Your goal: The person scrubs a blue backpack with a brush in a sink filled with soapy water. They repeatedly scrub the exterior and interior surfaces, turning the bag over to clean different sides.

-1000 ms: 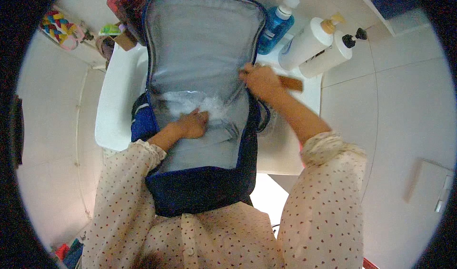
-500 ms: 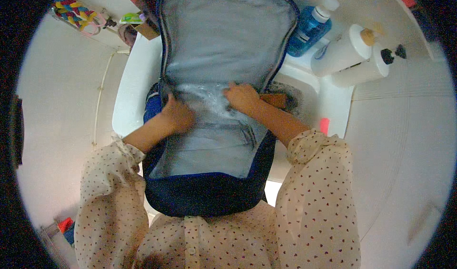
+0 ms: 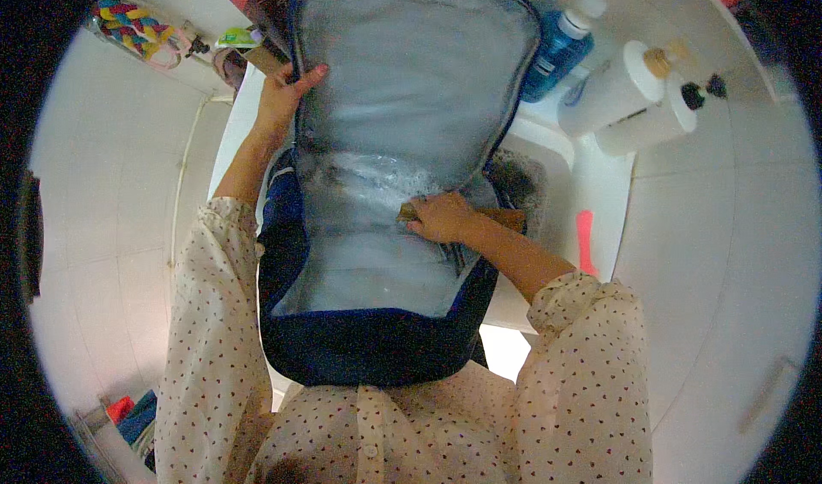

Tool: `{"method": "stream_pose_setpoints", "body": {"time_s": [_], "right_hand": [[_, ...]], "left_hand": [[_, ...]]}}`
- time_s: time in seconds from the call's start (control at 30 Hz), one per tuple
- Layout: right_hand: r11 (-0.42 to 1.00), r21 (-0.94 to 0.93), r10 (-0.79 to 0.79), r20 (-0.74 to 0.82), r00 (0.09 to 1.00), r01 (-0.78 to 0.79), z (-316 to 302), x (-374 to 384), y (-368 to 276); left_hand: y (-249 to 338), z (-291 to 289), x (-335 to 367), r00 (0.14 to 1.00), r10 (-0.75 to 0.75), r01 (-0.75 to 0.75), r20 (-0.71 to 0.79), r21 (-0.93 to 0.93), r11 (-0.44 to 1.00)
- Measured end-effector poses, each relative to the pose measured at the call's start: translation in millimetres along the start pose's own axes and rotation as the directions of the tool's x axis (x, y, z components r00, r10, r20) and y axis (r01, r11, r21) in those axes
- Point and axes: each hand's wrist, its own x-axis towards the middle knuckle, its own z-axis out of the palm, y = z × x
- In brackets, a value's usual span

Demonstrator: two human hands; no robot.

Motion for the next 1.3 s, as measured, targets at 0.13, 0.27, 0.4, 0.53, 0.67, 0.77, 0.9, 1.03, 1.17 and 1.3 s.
{"method": "stream_pose_setpoints", "body": {"time_s": [0.13,0.27,0.4,0.53,0.67,0.77,0.9,1.03,1.17,1.3], "right_hand": [[0.992,-0.027,0.118,-0.078,0.99,-0.12,2.2,1.0,-1.9],[0.983,-0.104,0.13,-0.192,0.973,-0.152,1.0,-3.3,1.9],[0.98,-0.134,0.098,-0.328,0.939,-0.15,-19.9,4.0,18.7],[0.947,-0.052,0.262,-0.439,0.859,-0.316,-51.6,0.2,25.6],[0.881,0.045,0.425,-0.513,0.746,-0.471,-82.0,7.7,25.5],[0.955,-0.076,0.178,-0.628,0.758,-0.287,-73.5,25.2,7.0],[0.963,-0.262,-0.105,-0.586,0.803,-0.066,-52.4,87.2,-29.6],[0.972,0.058,0.22,-0.57,0.792,-0.228,-6.3,134.8,38.0],[0.918,-0.065,0.321,-0.46,0.828,-0.392,-2.5,118.7,103.0],[0.882,0.104,0.465,-0.358,0.81,-0.46,-38.9,165.5,82.0]], "left_hand": [[13.8,-6.0,-21.2,0.983,0.178,-0.18,-0.036,-0.074,0.981],[30.4,-12.2,-46.1,0.941,0.302,-0.332,-0.151,-0.253,0.909],[78.5,-17.4,-52.4,0.913,0.361,-0.407,-0.188,-0.371,0.835],[105.2,-3.7,-69.6,0.922,0.317,-0.379,-0.225,-0.346,0.858],[102.4,-3.8,-69.3,0.93,0.299,-0.363,-0.214,-0.404,0.84],[105.8,1.1,-68.1,0.928,0.279,-0.363,-0.247,-0.429,0.827],[105.6,7.9,-60.4,0.911,0.253,-0.371,-0.326,-0.379,0.848],[75.3,-18.2,-56.7,0.845,0.28,-0.419,-0.456,-0.238,0.876],[52.4,-44.4,-60.1,0.834,0.185,-0.409,-0.52,-0.356,0.84],[80.8,-12.5,-68.7,0.853,0.23,-0.47,-0.467,-0.501,0.727]]}}
